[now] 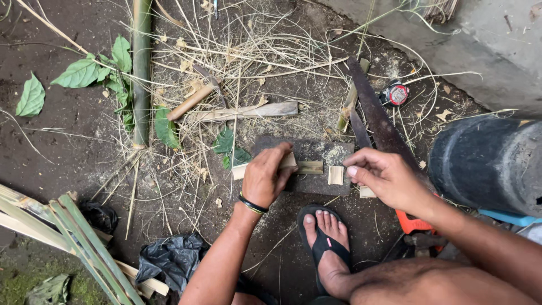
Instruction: The person fits small bamboo slats together to form a structure and taps them with a hammer on a wooden block.
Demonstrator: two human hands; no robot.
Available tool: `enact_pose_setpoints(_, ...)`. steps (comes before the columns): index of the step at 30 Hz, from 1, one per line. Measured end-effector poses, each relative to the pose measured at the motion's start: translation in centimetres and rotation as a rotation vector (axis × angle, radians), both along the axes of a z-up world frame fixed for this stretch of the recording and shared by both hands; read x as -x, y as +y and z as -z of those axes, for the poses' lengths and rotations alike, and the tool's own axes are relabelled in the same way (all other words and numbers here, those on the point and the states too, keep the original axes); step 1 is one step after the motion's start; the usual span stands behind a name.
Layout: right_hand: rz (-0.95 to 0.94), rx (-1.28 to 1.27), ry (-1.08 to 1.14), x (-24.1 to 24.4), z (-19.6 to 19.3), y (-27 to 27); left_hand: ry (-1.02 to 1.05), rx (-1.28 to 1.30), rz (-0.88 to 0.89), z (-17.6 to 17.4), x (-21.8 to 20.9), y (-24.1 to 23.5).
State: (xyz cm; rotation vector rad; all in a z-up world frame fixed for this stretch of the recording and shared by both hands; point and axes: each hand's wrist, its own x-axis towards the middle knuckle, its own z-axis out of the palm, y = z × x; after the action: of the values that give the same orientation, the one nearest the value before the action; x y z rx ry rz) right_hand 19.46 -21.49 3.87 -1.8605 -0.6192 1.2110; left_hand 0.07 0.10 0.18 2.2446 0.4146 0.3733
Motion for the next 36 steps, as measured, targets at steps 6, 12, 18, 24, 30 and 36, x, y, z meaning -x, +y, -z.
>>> enact_pose_setpoints(6,-0.235,0.090,-0.124,-1.0,-2.0,2.0,-0.056,0.022,-0.051,0.1,-0.3,0.4)
enact_pose_setpoints(12,-0.230,-0.264,-0.352,0.4,1.0,6.3,-0.003,0.104,-0.086,0.7,-0.6,-0.2)
enact_pose_setpoints(18,-0.334,-0.480,-0.567,2.9,3.2,9.7,0.000,0.027,-0.074,0.0,-0.4,-0.2)
enact_pose_setpoints(24,-0.414,-0.483,-0.845,3.5,4.7,10.4,-0.017,0.051,-0.129,0.5,-0.3,-0.5)
enact_pose_setpoints(30,-0.230,-0.429,-0.508,3.0,6.7,10.6,-0.003,0.143,-0.155,0.3,-0.3,-0.6)
enact_pose_setpoints(36,0.033,-0.221,0.048,3.1,9.2,10.6,0.079,0.090,-0.117,0.1,-0.3,-0.5)
